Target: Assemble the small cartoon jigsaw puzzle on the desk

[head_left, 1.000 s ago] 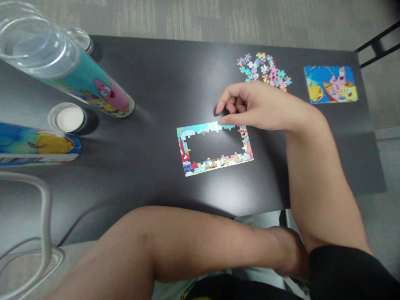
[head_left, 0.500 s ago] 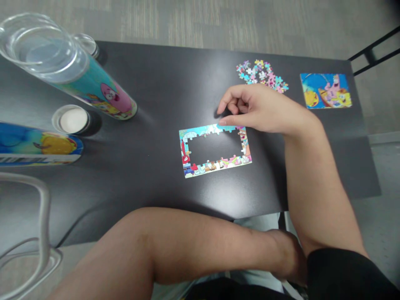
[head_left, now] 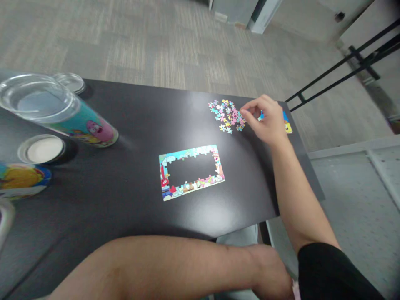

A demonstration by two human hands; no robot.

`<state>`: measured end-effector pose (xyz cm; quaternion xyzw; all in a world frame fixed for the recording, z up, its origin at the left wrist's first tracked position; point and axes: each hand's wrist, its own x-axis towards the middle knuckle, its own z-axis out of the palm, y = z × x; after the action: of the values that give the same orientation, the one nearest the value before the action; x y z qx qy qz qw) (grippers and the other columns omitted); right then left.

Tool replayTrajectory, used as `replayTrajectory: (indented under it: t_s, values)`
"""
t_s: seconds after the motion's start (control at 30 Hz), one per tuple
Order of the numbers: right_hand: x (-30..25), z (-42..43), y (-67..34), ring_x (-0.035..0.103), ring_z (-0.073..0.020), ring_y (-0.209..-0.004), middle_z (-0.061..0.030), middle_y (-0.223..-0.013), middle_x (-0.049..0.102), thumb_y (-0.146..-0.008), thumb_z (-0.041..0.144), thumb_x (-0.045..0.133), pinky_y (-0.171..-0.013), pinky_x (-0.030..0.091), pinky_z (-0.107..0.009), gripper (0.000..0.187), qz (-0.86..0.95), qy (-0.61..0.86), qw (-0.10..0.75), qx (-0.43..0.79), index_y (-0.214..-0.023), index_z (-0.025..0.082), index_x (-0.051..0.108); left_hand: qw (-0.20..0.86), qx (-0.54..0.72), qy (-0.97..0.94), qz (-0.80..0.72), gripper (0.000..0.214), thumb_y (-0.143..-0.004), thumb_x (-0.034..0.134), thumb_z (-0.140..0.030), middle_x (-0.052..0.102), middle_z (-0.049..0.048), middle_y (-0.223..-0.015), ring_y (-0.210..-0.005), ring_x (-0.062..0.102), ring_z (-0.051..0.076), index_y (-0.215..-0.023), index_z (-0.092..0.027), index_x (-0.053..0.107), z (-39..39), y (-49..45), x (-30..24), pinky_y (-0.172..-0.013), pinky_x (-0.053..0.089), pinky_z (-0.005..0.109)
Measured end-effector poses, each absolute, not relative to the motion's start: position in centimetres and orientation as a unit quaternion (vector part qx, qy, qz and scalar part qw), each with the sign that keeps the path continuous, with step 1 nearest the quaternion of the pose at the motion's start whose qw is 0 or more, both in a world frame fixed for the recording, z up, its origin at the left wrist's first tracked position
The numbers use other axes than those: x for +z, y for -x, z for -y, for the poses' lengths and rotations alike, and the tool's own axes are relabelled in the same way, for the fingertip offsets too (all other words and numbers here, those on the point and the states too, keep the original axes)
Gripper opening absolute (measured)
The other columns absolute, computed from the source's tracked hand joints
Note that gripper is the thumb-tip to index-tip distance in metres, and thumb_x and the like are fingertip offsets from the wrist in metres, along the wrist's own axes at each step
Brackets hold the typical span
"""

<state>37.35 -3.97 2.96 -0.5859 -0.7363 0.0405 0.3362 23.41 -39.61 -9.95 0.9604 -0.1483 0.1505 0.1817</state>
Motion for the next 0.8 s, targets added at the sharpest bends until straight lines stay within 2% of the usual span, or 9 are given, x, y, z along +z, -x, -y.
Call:
replayTrajectory:
  t_s: [0.07,0.13,0.3,0.4,0.5,0.6,0.73,0.8]
  values:
    - [2.5,4.3,-37.9,0.067,-0.0274,-0.087,-0.0042,-0.097,0.075,-0.107,0.043,0.088,-0.100,0.055,-0.053,0.013,0.769,0.569,0.288,0.047,-0.102,0.031,0.087,0.215,0.123,-0.948,0.198,0.025,-0.100,0.088,-0.054,0.092,-0.0148,-0.091,-0.038,0.024,0.003,-0.076,-0.060,0.090,39.5,-23.2,-9.8,-0.043,0.019,0.027]
    - [2.4,4.6,-37.8,0.067,-0.0269,-0.087,-0.0046,-0.103,0.078,-0.105,0.041,0.093,-0.101,0.057,-0.052,0.011,0.790,0.546,0.266,0.080,-0.103,0.031,0.089,0.260,0.079,-0.934,0.231,0.044,-0.103,0.089,-0.044,0.089,-0.0138,-0.082,-0.035,0.025,0.004,-0.060,-0.045,0.081,39.3,-22.8,-9.7,-0.042,0.024,0.030]
    - [2.2,4.8,-37.1,0.074,-0.0300,-0.095,-0.0052,-0.114,0.082,-0.099,0.036,0.104,-0.109,0.055,-0.055,0.017,0.805,0.534,0.234,0.114,-0.108,0.031,0.091,0.354,-0.029,-0.911,0.210,0.064,-0.100,0.089,-0.029,0.084,-0.0082,-0.073,-0.036,0.038,0.007,-0.044,-0.029,0.059,38.0,-21.9,-8.5,-0.041,0.030,0.031]
    - [2.1,4.8,-36.9,0.074,-0.0296,-0.095,-0.0047,-0.115,0.083,-0.101,0.033,0.103,-0.107,0.053,-0.054,0.015,0.806,0.531,0.227,0.127,-0.109,0.031,0.091,0.363,-0.057,-0.905,0.215,0.064,-0.097,0.089,-0.024,0.086,-0.0061,-0.075,-0.040,0.047,0.008,-0.043,-0.027,0.054,37.1,-21.6,-7.6,-0.042,0.029,0.030]
    - [2.1,4.8,-36.8,0.074,-0.0293,-0.095,-0.0045,-0.111,0.084,-0.105,0.033,0.096,-0.101,0.051,-0.050,0.007,0.820,0.497,0.231,0.164,-0.104,0.031,0.090,0.366,-0.066,-0.902,0.219,0.057,-0.094,0.090,-0.023,0.089,-0.0052,-0.080,-0.044,0.054,0.009,-0.046,-0.030,0.060,36.7,-21.3,-7.2,-0.042,0.029,0.029]
    - [2.2,4.9,-36.8,0.075,-0.0301,-0.098,-0.0050,-0.107,0.084,-0.106,0.037,0.095,-0.096,0.050,-0.048,0.010,0.824,0.474,0.235,0.202,-0.101,0.030,0.089,0.353,-0.079,-0.908,0.211,0.052,-0.093,0.089,-0.023,0.093,-0.0058,-0.087,-0.045,0.054,0.009,-0.048,-0.031,0.064,36.9,-21.0,-7.2,-0.041,0.027,0.030]
    - [2.4,4.6,-37.3,0.066,-0.0265,-0.088,-0.0049,-0.107,0.081,-0.102,0.042,0.096,-0.088,0.050,-0.045,0.016,0.821,0.473,0.242,0.209,-0.112,0.030,0.092,0.337,-0.086,-0.913,0.215,0.051,-0.093,0.090,-0.024,0.092,-0.0078,-0.087,-0.044,0.053,0.008,-0.049,-0.030,0.064,37.5,-20.9,-7.4,-0.042,0.029,0.031]
    - [2.4,4.5,-37.7,0.063,-0.0258,-0.086,-0.0051,-0.106,0.079,-0.101,0.041,0.096,-0.085,0.050,-0.044,0.015,0.821,0.471,0.243,0.213,-0.111,0.030,0.092,0.336,-0.094,-0.910,0.225,0.050,-0.096,0.088,-0.024,0.092,-0.0076,-0.086,-0.043,0.054,0.008,-0.051,-0.031,0.067,37.7,-21.1,-7.4,-0.043,0.030,0.031]
